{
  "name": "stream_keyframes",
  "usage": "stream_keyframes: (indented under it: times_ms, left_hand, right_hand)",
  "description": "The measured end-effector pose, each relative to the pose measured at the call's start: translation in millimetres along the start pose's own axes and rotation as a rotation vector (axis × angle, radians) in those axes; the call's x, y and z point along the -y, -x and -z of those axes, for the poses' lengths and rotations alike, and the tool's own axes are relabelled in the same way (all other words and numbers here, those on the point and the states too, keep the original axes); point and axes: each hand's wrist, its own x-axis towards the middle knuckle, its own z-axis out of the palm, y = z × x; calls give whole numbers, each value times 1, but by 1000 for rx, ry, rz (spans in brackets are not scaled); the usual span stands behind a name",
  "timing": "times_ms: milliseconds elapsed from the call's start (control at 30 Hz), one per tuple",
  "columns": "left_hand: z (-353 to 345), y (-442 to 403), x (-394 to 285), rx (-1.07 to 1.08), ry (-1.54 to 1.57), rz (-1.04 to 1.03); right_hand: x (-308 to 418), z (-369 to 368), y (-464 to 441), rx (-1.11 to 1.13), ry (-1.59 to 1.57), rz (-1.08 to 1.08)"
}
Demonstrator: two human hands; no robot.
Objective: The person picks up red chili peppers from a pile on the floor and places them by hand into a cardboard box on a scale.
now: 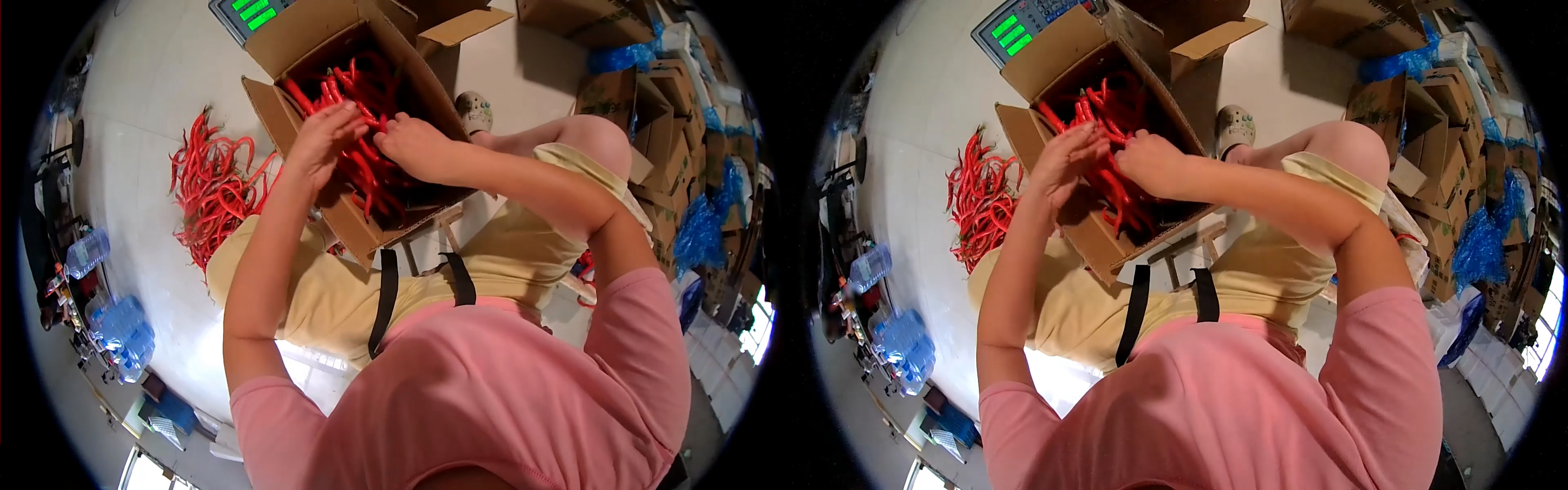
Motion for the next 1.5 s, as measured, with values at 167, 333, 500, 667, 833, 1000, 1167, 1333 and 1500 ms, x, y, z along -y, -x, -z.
stream_keyframes:
  times_ms: [167, 333, 500, 667, 833, 1000, 1167, 1333, 1500]
  left_hand:
    - [-4, -1, -3, -12, 8, 98]
    - [4, -3, -18, 182, 136, 65]
    - [5, 5, -38, 183, 134, -25]
    - [11, 9, -46, -32, 98, -133]
    - [16, 9, -50, -127, 145, -150]
    - [27, 5, -52, -84, 295, -182]
    - [37, 6, -60, 1, 367, -225]
    - [31, 12, -67, -111, 433, -217]
    - [40, 7, -66, -48, 535, -215]
  right_hand:
    - [21, 26, -2, -389, -350, 21]
    - [28, 37, 6, -353, -337, 149]
    - [27, 39, 9, -263, -827, -127]
    - [13, 36, 5, -170, -1234, -365]
    - [7, 23, 5, -50, -1165, -305]
    - [6, 16, 5, 14, -1095, -262]
    - [5, 4, 2, 22, -1224, -336]
    - [10, 0, -9, 125, -1268, -444]
    - [14, -24, -23, 312, -1366, -659]
